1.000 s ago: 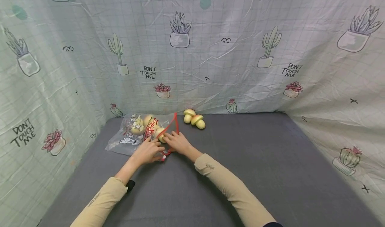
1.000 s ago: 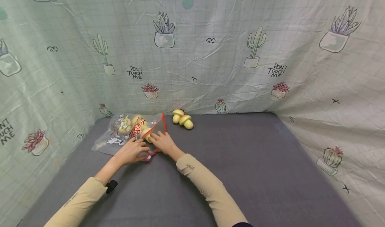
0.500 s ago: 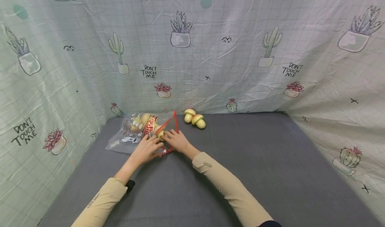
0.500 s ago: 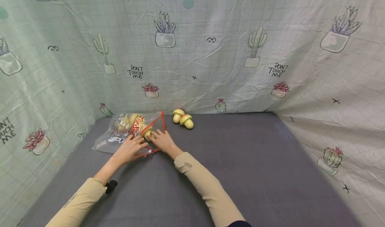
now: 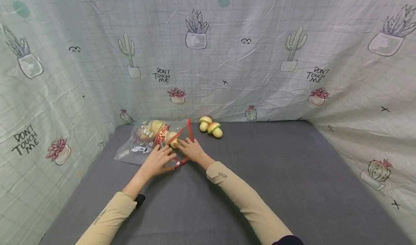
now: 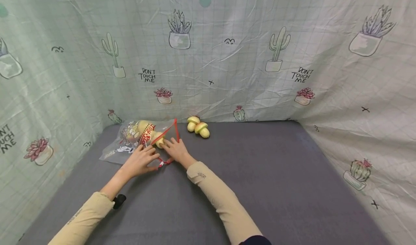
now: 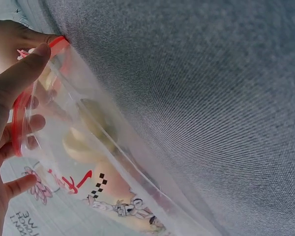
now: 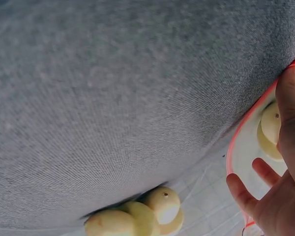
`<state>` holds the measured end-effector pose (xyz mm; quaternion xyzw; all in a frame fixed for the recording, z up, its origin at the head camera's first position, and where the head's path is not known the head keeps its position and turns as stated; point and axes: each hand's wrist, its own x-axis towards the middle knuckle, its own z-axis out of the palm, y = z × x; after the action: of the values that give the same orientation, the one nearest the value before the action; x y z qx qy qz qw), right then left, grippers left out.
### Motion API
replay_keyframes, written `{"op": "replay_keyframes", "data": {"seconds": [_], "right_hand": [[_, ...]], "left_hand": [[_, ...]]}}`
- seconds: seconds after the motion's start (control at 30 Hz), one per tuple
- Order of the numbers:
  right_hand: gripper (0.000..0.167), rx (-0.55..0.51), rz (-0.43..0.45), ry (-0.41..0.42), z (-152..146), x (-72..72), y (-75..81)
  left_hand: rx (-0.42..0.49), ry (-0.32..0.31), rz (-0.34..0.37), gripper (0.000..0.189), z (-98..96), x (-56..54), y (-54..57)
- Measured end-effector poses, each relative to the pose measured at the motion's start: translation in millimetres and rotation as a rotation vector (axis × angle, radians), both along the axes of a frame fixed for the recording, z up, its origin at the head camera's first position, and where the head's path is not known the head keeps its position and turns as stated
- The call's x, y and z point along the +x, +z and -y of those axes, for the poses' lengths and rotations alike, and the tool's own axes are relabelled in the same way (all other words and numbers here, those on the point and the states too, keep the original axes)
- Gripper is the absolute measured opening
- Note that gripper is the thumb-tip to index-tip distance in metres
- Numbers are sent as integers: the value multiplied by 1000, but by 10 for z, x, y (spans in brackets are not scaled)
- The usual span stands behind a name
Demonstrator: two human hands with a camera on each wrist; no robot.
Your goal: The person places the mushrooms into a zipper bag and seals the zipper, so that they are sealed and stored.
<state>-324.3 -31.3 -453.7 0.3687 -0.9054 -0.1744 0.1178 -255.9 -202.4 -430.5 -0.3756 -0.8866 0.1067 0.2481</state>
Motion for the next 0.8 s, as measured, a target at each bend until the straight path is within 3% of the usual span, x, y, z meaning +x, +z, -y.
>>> {"op": "replay_keyframes", "data": {"seconds": [0.33, 0.8], "right_hand": [[87, 26, 70, -63, 28, -18, 12], [74, -97, 83, -8, -137, -36, -84]], "left_hand": [[-18, -7, 9, 46, 14, -15, -38], [-22, -10, -10, 44, 0, -12, -72]]}}
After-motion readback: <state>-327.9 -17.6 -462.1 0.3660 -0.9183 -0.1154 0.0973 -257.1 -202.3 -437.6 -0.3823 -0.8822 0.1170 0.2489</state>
